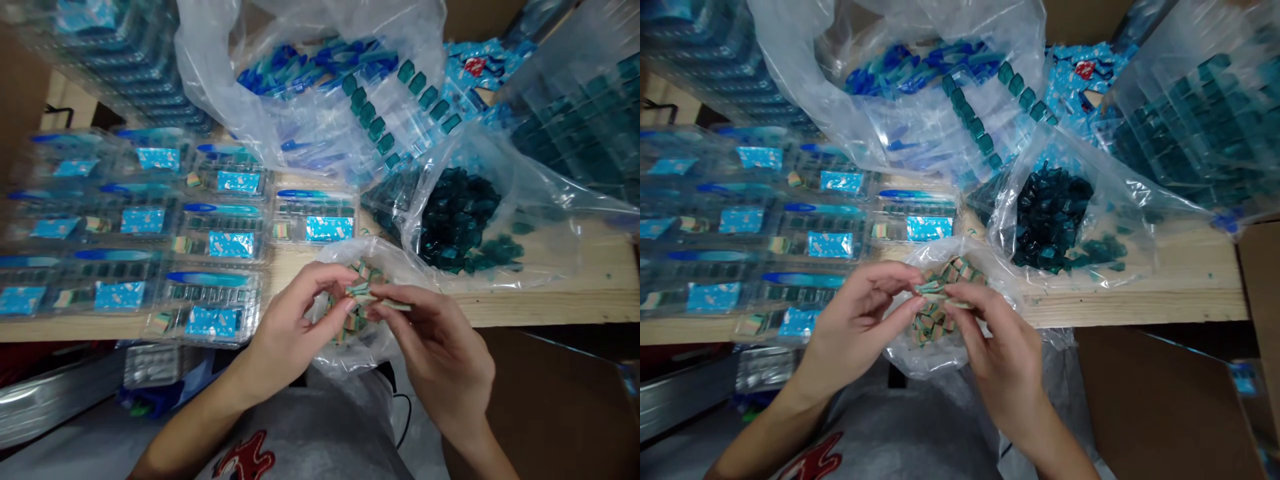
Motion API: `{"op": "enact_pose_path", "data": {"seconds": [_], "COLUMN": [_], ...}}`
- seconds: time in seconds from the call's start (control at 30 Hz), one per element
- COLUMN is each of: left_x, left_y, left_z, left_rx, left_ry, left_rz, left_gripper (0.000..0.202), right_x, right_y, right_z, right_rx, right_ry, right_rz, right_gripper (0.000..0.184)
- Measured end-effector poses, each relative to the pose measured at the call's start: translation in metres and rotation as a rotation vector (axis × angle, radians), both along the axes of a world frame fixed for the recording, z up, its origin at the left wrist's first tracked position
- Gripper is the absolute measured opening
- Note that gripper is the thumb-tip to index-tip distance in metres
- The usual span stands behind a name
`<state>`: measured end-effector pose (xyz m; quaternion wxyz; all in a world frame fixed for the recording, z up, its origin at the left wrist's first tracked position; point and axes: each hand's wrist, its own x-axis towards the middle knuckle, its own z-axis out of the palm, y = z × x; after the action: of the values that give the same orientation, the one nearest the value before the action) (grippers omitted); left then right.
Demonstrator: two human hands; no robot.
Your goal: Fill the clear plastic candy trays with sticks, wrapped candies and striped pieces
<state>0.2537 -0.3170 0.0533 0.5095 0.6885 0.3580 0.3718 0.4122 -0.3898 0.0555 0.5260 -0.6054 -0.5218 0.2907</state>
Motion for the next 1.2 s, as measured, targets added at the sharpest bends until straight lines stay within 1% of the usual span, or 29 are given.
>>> {"op": "enact_pose_path", "data": {"seconds": [0.1,0.17,0.23,0.27,0.33,0.37,0.43,0.47,0.53,0.6,0.67,0.77,0.87,0.93,0.97,1.03,1.1,1.13,1.17,1.2], "left_x": [0.003,0.005,0.006,0.006,0.006,0.006,0.006,0.005,0.004,0.003,0.003,0.001,-0.001,-0.002,-0.002,-0.002,-0.001,-0.002,-0.002,-0.003], "left_y": [0.000,0.001,0.001,0.001,0.002,0.002,0.002,0.002,0.001,0.001,0.001,0.002,0.001,0.000,0.000,0.000,0.002,0.004,0.006,0.008], "left_z": [0.001,0.002,0.003,0.003,0.003,0.002,0.001,0.001,-0.001,-0.001,0.000,0.001,0.001,-0.001,-0.002,-0.002,-0.001,0.001,0.002,0.004], "left_rx": [-0.030,-0.036,-0.040,-0.039,-0.043,-0.048,-0.059,-0.066,-0.078,-0.089,-0.103,-0.133,-0.160,-0.152,-0.139,-0.123,-0.142,-0.170,-0.201,-0.230], "left_ry": [-0.045,-0.053,-0.052,-0.054,-0.056,-0.053,-0.049,-0.049,-0.050,-0.053,-0.057,-0.082,-0.091,-0.065,-0.050,-0.036,-0.068,-0.088,-0.110,-0.131], "left_rz": [0.070,0.086,0.096,0.102,0.107,0.107,0.102,0.099,0.092,0.077,0.053,0.001,-0.052,-0.066,-0.058,0.001,0.074,0.106,0.133,0.154], "left_gripper": [0.034,0.033,0.032,0.032,0.031,0.031,0.031,0.032,0.034,0.036,0.036,0.037,0.043,0.049,0.051,0.047,0.040,0.038,0.036,0.037], "right_x": [0.003,0.006,0.007,0.006,0.005,0.005,0.004,0.004,0.005,0.006,0.006,0.003,-0.002,-0.004,-0.004,-0.001,0.004,0.006,0.007,0.007], "right_y": [-0.001,-0.003,-0.005,-0.006,-0.007,-0.007,-0.005,-0.004,-0.001,0.002,0.005,0.010,0.013,0.015,0.015,0.017,0.021,0.023,0.025,0.027], "right_z": [0.005,0.006,0.004,0.002,0.000,0.000,0.003,0.005,0.011,0.014,0.013,0.008,0.003,0.003,0.003,0.004,0.002,0.000,-0.004,-0.009], "right_rx": [0.032,0.031,-0.015,-0.038,-0.054,-0.044,-0.003,0.013,0.032,0.038,0.053,0.064,0.039,0.026,0.019,0.018,0.025,0.010,-0.025,-0.084], "right_ry": [-0.157,-0.229,-0.212,-0.172,-0.092,-0.082,-0.149,-0.201,-0.256,-0.236,-0.219,-0.208,-0.081,-0.014,0.003,-0.002,-0.083,-0.155,-0.250,-0.360], "right_rz": [0.002,0.060,0.149,0.164,0.143,0.123,0.100,0.096,0.101,0.147,0.189,0.145,0.094,0.073,0.064,0.033,0.027,0.073,0.160,0.282], "right_gripper": [0.034,0.039,0.047,0.049,0.045,0.039,0.027,0.025,0.026,0.032,0.035,0.032,0.032,0.032,0.031,0.029,0.023,0.020,0.017,0.016]}}
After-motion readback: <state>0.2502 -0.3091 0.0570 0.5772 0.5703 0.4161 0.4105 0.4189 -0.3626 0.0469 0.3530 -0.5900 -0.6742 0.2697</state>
